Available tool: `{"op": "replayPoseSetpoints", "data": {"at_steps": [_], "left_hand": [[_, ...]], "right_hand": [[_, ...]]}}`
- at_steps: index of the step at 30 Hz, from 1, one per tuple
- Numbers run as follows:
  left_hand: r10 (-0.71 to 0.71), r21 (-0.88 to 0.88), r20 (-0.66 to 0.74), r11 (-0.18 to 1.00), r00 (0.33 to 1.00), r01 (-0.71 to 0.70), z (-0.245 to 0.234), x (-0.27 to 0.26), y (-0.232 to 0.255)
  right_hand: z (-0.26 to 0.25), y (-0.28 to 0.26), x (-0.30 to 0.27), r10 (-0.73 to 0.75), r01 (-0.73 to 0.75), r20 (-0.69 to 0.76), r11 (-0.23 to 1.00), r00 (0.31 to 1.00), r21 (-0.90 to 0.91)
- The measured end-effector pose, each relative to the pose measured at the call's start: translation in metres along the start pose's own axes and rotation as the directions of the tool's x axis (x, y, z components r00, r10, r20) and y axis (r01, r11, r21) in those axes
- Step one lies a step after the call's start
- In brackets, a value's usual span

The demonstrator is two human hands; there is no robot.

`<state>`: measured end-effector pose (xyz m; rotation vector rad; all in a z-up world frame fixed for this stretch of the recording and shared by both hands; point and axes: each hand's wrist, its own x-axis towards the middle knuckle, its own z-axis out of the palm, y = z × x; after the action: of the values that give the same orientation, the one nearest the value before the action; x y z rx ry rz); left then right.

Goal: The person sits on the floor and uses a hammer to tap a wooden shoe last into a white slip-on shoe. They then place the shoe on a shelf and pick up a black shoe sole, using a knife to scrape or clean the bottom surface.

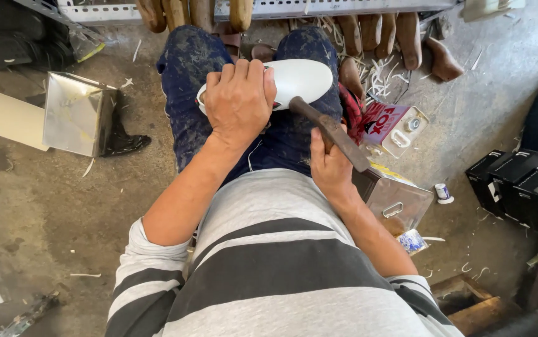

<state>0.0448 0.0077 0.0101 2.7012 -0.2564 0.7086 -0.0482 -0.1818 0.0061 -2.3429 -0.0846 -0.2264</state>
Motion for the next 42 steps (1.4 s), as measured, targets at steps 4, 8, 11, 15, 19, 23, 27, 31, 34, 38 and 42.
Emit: {"op": "replayPoseSetpoints", "data": {"at_steps": [4,8,11,15,19,23,27,31,34,38,42], "left_hand": [[-0.065,0.053,-0.023,0.996,0.998,0.066,0.009,0.008,-0.010],[-0.058,0.068,-0.034,0.996,0.998,0.061,0.007,0.005,-0.008],[-0.021,0.015,-0.017,1.000,1.000,0.021,-0.005,0.000,0.001],[0.075,0.095,-0.135,0.993,0.988,-0.063,0.016,-0.023,0.002],[0.060,0.052,-0.118,0.997,0.991,-0.054,0.012,-0.033,0.006],[0.066,0.011,-0.107,0.998,0.992,-0.065,0.012,-0.041,0.005],[0.104,-0.158,-0.229,0.977,0.968,-0.143,-0.006,-0.055,0.007],[-0.184,-0.718,0.355,0.575,0.917,0.393,0.013,-0.113,0.009],[-0.242,-0.606,0.783,-0.094,0.572,0.790,0.048,-0.122,-0.002],[-0.250,-0.684,0.644,-0.612,0.723,0.397,0.082,-0.106,-0.005],[-0.263,-0.860,0.335,-0.478,0.905,0.179,0.067,-0.066,-0.023]], "right_hand": [[-0.021,0.002,0.002,0.014,-0.012,0.140,1.000,0.990,-0.016],[-0.042,0.013,0.013,0.108,-0.136,0.131,0.963,0.986,0.234],[-0.052,-0.001,0.033,-0.024,0.028,-0.023,0.982,0.999,0.189],[-0.039,-0.026,0.063,-0.275,0.271,-0.016,0.954,0.961,-0.132],[-0.037,-0.019,0.066,-0.285,0.280,-0.010,0.947,0.958,-0.160],[-0.020,0.035,0.046,-0.162,0.164,0.043,0.876,0.986,-0.454],[-0.049,0.006,0.050,-0.186,0.186,0.019,0.965,0.982,-0.186],[-0.064,0.026,0.007,0.280,-0.302,0.232,0.951,0.931,0.063],[-0.053,0.047,-0.029,0.416,-0.626,0.549,0.731,0.725,0.272],[-0.047,0.042,-0.033,0.521,-0.618,0.637,0.781,0.568,-0.089],[-0.051,0.029,-0.036,0.563,-0.428,0.569,0.826,0.599,-0.367]]}}
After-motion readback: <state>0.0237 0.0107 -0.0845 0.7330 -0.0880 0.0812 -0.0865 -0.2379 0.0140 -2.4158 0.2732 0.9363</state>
